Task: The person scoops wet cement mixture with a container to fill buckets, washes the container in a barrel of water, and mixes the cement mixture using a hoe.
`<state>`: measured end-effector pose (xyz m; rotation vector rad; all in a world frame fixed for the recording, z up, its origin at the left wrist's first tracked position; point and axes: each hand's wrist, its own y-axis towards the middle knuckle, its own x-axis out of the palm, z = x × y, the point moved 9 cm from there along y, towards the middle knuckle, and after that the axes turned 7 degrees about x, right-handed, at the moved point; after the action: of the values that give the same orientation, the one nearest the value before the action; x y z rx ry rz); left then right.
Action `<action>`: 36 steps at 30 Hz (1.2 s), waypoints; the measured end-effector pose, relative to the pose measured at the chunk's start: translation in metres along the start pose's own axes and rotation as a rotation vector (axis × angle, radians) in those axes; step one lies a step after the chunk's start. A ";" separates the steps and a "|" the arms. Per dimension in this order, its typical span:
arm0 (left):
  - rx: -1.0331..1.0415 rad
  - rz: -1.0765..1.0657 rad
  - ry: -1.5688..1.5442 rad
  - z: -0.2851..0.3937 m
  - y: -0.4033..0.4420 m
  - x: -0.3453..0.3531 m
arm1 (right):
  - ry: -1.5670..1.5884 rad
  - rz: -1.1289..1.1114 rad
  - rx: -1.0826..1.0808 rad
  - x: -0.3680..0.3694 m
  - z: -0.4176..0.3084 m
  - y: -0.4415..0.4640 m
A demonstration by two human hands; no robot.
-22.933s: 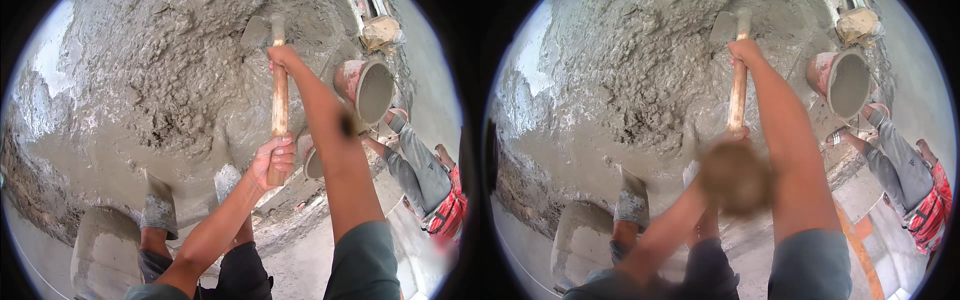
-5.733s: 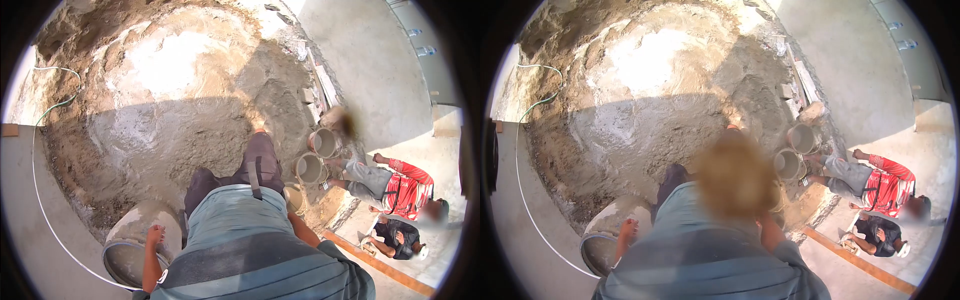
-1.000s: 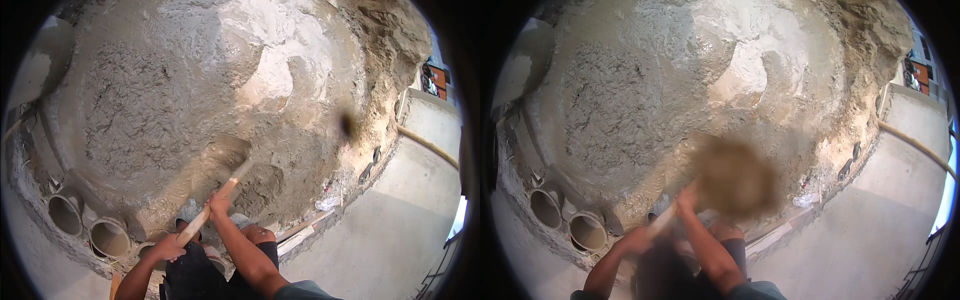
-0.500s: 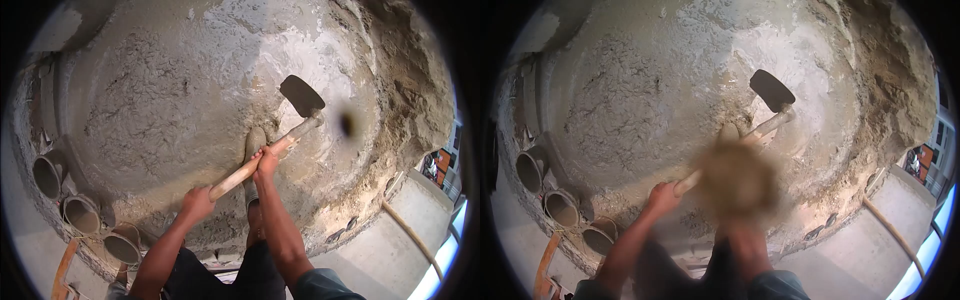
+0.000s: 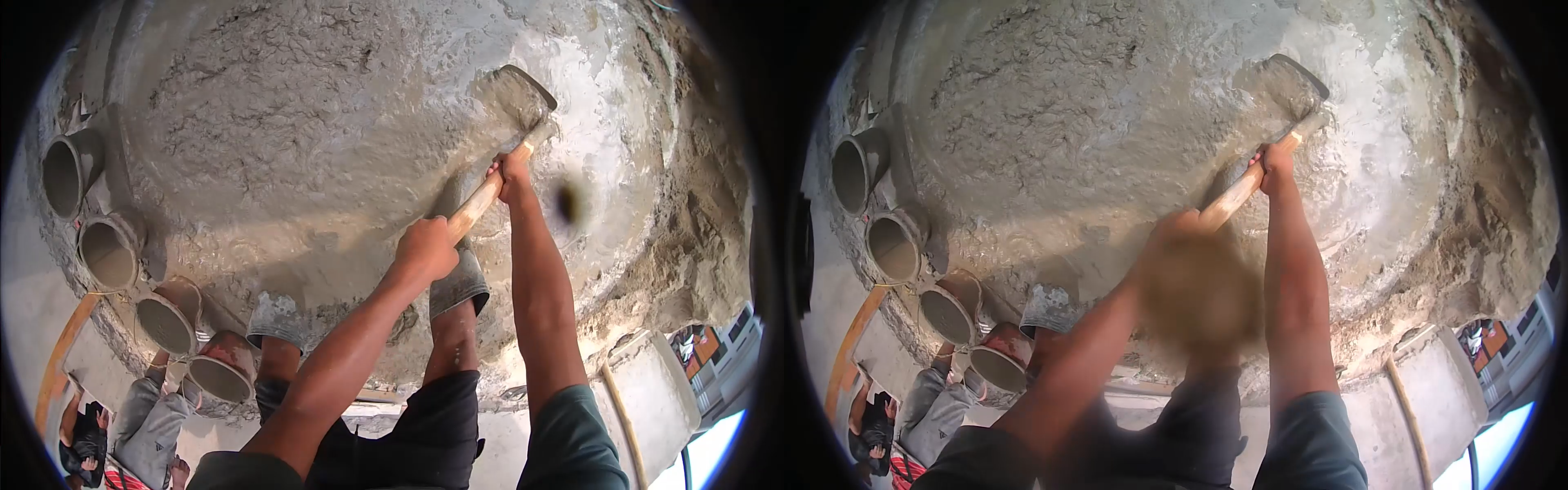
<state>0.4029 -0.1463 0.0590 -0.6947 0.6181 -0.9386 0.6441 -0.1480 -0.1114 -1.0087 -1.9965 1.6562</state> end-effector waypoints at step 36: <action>-0.071 -0.151 -0.608 0.141 0.007 0.076 | -0.323 0.036 -0.068 -0.110 -0.114 -0.034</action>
<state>0.5446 -0.1732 0.1287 -1.0445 0.0607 -0.7882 0.7854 -0.1493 -0.0317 -0.8463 -2.2627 1.8816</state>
